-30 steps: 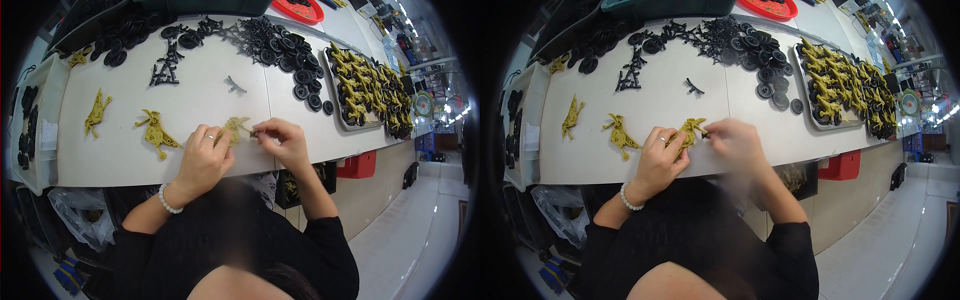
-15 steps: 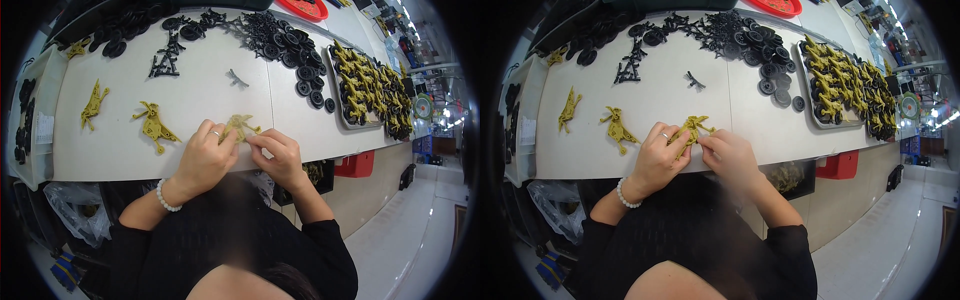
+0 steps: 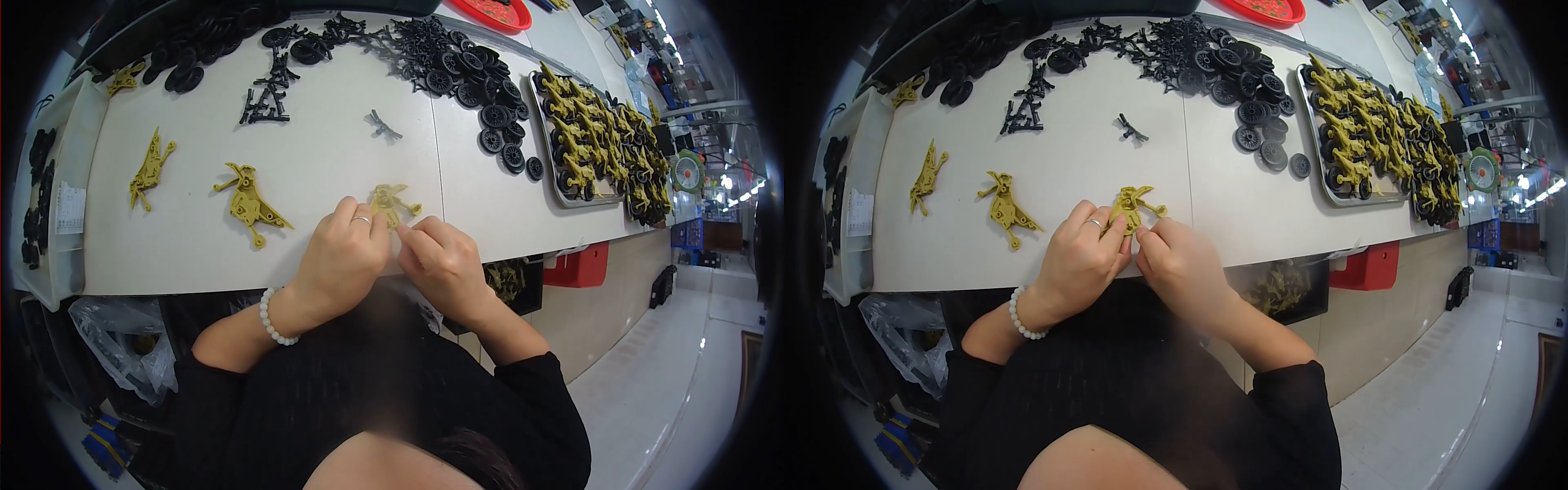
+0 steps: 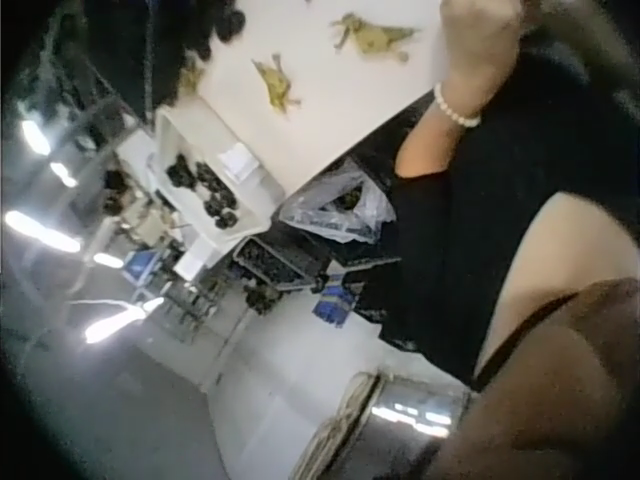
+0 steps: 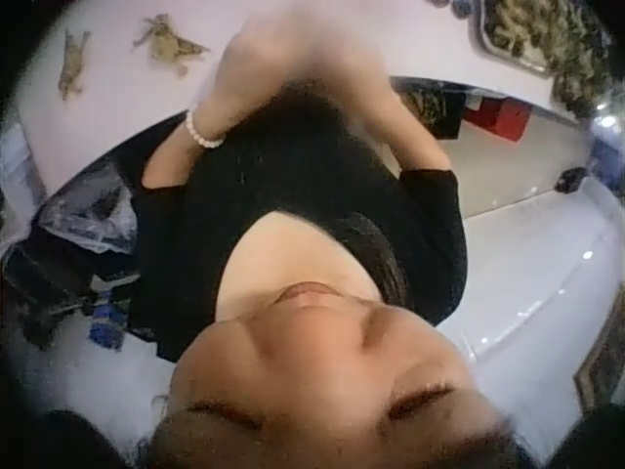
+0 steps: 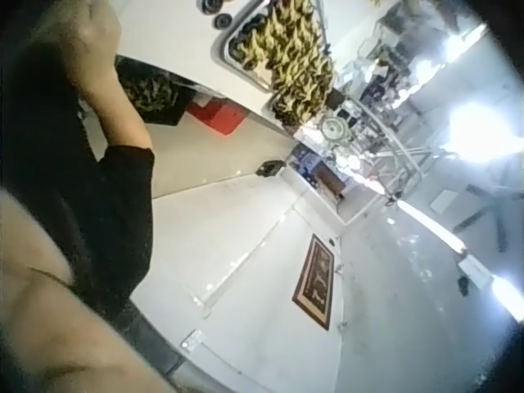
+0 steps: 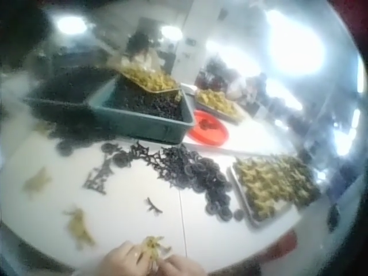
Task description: The person assembles small plastic toy motorcycles by hand, attaching toy wheels and engine parts to the toy motorcycle bodies.
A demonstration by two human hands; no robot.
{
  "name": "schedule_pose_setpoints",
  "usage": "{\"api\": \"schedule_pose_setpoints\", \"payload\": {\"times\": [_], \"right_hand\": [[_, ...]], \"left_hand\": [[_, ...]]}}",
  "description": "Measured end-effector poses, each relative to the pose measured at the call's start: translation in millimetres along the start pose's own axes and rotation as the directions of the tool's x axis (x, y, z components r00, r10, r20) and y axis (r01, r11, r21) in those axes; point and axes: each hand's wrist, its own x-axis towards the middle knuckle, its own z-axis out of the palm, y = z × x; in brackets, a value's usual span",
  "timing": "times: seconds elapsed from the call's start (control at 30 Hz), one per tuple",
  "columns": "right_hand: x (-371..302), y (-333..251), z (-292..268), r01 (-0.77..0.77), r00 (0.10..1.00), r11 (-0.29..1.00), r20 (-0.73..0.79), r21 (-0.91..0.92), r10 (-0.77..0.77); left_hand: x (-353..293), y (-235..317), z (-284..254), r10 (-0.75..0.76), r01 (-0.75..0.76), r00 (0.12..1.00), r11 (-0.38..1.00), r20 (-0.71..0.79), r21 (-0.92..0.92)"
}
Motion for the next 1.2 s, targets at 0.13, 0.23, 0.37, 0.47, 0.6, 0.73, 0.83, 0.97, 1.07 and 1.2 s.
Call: {"api": "schedule_pose_setpoints", "payload": {"times": [0.13, 0.23, 0.37, 0.47, 0.6, 0.73, 0.83, 0.97, 1.07, 1.2], "right_hand": [[9.1, 16.7, -10.7, -0.110, 0.980, 0.976, 0.185, 0.190, 0.075], [33.9, 43.3, -15.2, -0.208, 0.965, 0.916, 0.225, 0.343, 0.135], [79.5, 69.3, -1.1, -0.091, 0.996, 0.990, 0.027, 0.110, 0.088], [102.6, 80.0, 13.1, -0.271, 0.956, 0.960, 0.132, 0.065, 0.261], [125.1, 77.0, 22.1, -0.171, 0.961, 0.985, 0.222, 0.010, 0.165], [126.0, 77.3, 27.2, -0.032, 0.977, 0.999, 0.212, 0.032, 0.024], [112.1, 60.0, 16.0, -0.084, 0.974, 0.980, 0.220, 0.182, 0.042], [76.5, 70.0, 11.5, -0.385, 0.921, 0.741, 0.283, 0.550, 0.268], [63.8, 74.6, 2.6, -0.407, 0.911, 0.782, 0.280, 0.473, 0.304], [58.9, 76.7, -2.6, -0.208, 0.965, 0.952, 0.204, 0.225, 0.163]], "left_hand": [[0.3, -8.4, -3.9, -0.020, 0.016, 0.998, 0.997, -0.051, -0.071], [-5.1, -16.5, -5.0, -0.013, 0.006, 0.997, 0.996, -0.080, -0.090], [-15.0, -23.4, -6.3, -0.003, -0.004, 0.997, 0.995, -0.073, -0.099], [-16.6, -21.0, -10.1, -0.054, 0.040, 0.993, 0.992, -0.109, -0.122], [-20.9, -24.2, -8.2, -0.095, 0.080, 0.989, 0.989, -0.117, -0.126], [-18.4, -27.8, -8.9, -0.076, 0.066, 0.994, 0.990, -0.076, -0.123], [-19.5, -28.5, -10.7, -0.093, 0.082, 0.993, 0.986, -0.076, -0.144], [-16.2, -26.8, -12.7, -0.107, 0.094, 0.992, 0.982, -0.068, -0.162], [-14.6, -28.8, -11.8, -0.117, 0.108, 0.992, 0.981, -0.048, -0.159], [-12.4, -31.5, -12.7, -0.111, 0.107, 0.994, 0.978, -0.016, -0.178]]}}
